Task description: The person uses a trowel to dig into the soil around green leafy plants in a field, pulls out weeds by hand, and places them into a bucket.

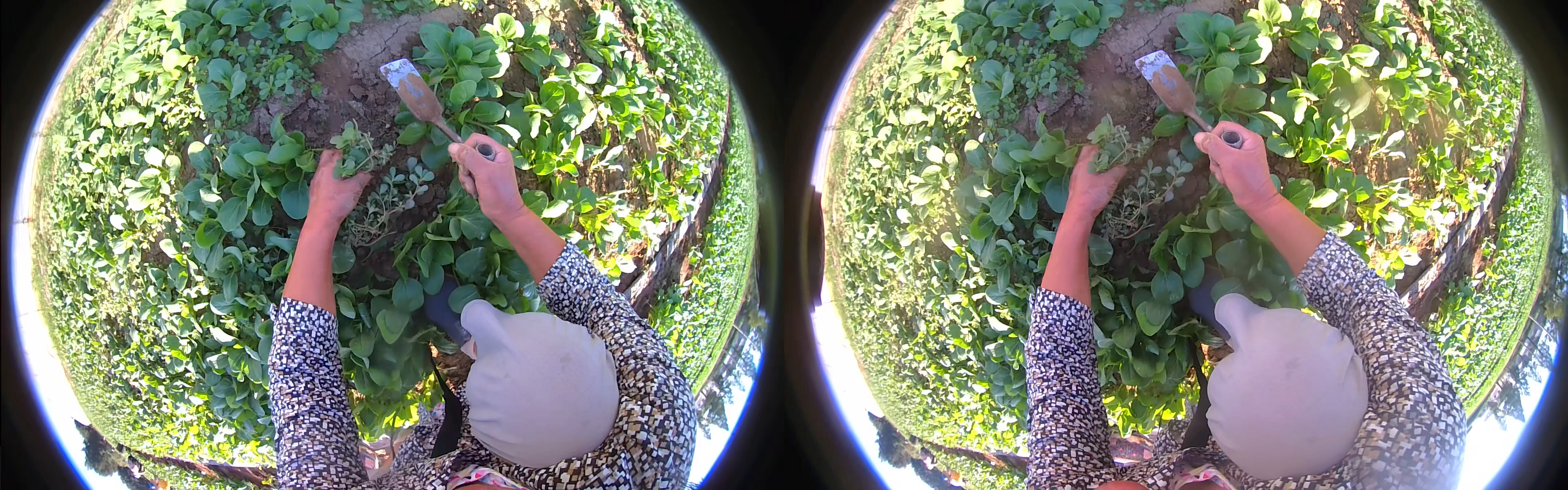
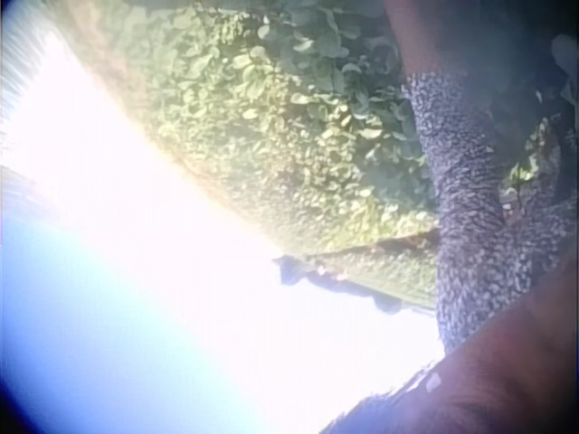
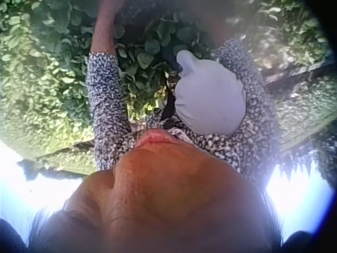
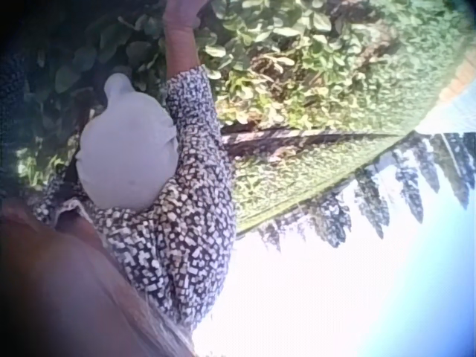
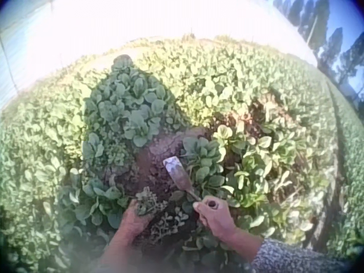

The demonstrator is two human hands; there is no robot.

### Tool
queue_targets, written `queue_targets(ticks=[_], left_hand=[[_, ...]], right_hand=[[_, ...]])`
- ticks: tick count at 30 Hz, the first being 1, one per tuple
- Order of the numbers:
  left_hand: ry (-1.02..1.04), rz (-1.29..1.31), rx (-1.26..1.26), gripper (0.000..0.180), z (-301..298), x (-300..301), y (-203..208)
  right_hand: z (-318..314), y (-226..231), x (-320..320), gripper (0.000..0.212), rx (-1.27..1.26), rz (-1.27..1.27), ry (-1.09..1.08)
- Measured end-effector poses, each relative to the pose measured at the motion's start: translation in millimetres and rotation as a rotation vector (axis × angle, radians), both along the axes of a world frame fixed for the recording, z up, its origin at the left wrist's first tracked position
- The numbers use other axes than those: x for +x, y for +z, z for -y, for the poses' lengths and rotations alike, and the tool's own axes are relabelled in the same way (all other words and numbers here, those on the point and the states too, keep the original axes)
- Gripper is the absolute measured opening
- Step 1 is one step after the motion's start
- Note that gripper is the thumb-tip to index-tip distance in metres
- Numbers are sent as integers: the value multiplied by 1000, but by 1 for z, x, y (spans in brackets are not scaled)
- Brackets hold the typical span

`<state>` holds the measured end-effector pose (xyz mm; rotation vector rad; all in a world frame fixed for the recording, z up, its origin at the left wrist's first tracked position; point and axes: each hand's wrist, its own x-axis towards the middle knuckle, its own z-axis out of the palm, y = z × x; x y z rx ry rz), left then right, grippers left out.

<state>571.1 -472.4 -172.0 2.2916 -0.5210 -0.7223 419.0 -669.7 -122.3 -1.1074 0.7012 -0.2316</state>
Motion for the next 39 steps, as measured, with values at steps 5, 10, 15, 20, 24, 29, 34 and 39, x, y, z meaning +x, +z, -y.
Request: queue_targets(ticks=[5,10,15,20,24,29,34,39], left_hand=[[-181,-396,4,51,-58,-21,14],[-388,104,264,50,-54,-28,31],[-281,357,160,51,-24,-7,9],[-406,456,465,53,19,14,-6],[-275,440,411,48,21,11,-13],[-232,352,247,38,-3,-12,-15],[-275,-23,38,39,-45,-47,-3],[68,53,118,43,-49,-37,5]], right_hand=[[6,8,3,29,-273,-95,222],[-1,11,-7,30,-784,-300,618],[-18,-9,-4,30,-997,-269,596],[-19,-37,29,23,-915,-276,622],[-21,-51,45,24,-780,-292,615],[-28,-56,38,29,-352,-168,438],[-10,-44,8,29,-512,-236,509],[-10,-34,-11,29,-576,-228,401]])
